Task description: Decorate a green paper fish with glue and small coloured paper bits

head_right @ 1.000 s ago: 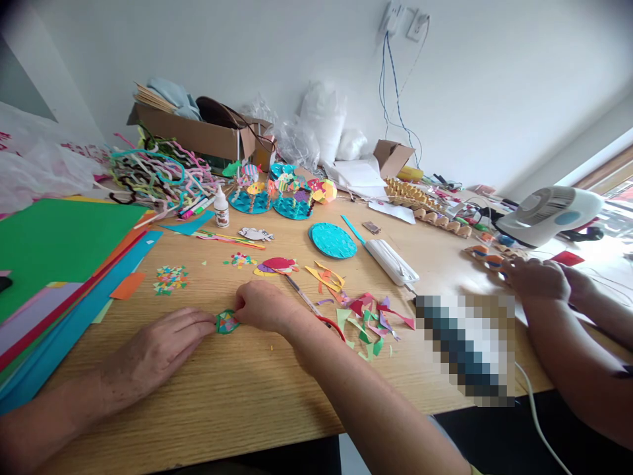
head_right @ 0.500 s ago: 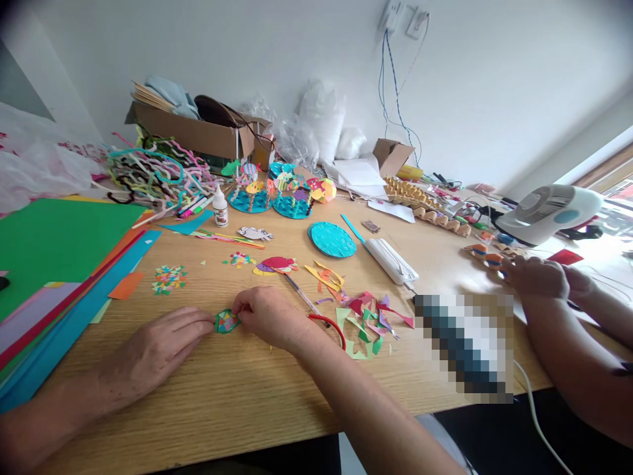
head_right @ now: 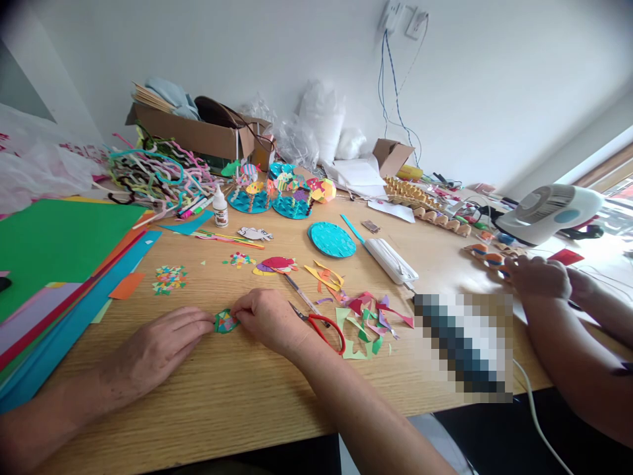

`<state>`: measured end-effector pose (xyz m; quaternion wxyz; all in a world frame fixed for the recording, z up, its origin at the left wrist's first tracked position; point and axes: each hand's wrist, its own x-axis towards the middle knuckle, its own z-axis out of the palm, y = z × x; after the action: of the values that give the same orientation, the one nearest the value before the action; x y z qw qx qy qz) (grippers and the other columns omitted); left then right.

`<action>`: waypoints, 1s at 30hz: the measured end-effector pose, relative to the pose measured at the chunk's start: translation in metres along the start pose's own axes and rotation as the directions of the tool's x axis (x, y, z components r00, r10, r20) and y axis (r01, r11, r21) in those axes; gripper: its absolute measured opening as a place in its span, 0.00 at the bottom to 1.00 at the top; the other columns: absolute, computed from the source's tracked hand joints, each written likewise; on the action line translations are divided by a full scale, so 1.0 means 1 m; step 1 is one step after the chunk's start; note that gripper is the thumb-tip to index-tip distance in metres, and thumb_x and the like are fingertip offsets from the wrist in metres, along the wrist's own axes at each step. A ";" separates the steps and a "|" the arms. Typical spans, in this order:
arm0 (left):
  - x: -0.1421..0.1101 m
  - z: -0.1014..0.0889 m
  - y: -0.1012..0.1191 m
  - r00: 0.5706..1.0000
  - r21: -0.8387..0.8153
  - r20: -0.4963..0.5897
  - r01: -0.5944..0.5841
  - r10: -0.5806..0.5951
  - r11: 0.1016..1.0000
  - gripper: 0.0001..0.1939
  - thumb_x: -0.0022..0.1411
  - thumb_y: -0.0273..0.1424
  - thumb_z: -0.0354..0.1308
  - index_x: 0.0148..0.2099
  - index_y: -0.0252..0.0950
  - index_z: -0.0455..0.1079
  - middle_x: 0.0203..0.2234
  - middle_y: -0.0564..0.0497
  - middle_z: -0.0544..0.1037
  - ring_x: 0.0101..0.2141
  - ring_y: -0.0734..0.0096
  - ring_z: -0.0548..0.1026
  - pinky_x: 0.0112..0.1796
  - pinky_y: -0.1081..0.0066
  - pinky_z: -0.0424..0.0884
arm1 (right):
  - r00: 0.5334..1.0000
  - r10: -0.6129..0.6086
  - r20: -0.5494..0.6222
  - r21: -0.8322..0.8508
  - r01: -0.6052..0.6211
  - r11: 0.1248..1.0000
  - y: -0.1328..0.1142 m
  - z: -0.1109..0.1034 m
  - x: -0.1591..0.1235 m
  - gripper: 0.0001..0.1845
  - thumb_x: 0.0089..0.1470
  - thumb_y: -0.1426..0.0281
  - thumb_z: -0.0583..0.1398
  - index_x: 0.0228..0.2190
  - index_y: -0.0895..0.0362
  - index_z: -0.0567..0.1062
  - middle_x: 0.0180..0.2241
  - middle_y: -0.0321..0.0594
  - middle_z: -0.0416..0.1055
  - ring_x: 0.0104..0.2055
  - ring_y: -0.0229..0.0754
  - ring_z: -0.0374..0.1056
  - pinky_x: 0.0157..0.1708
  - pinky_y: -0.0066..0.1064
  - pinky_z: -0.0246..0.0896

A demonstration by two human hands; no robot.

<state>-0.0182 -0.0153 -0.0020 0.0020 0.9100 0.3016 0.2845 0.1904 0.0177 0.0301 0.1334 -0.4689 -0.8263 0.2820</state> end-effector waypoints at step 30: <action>0.000 0.000 -0.001 1.000 -0.009 -0.004 0.002 -0.002 1.000 0.17 0.66 0.20 0.40 0.39 0.36 0.70 0.33 0.47 0.78 0.37 0.65 0.76 0.37 0.67 0.76 | 0.999 -0.003 -0.035 -0.041 0.001 0.999 0.001 0.005 0.000 0.14 0.51 0.80 0.57 0.32 0.56 0.81 0.32 0.38 0.77 0.34 0.37 0.70 0.37 0.25 0.60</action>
<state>-0.0185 -0.0144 -0.0017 0.0056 0.9092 0.3011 0.2876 0.1889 0.0165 0.0257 0.1383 -0.4756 -0.8299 0.2568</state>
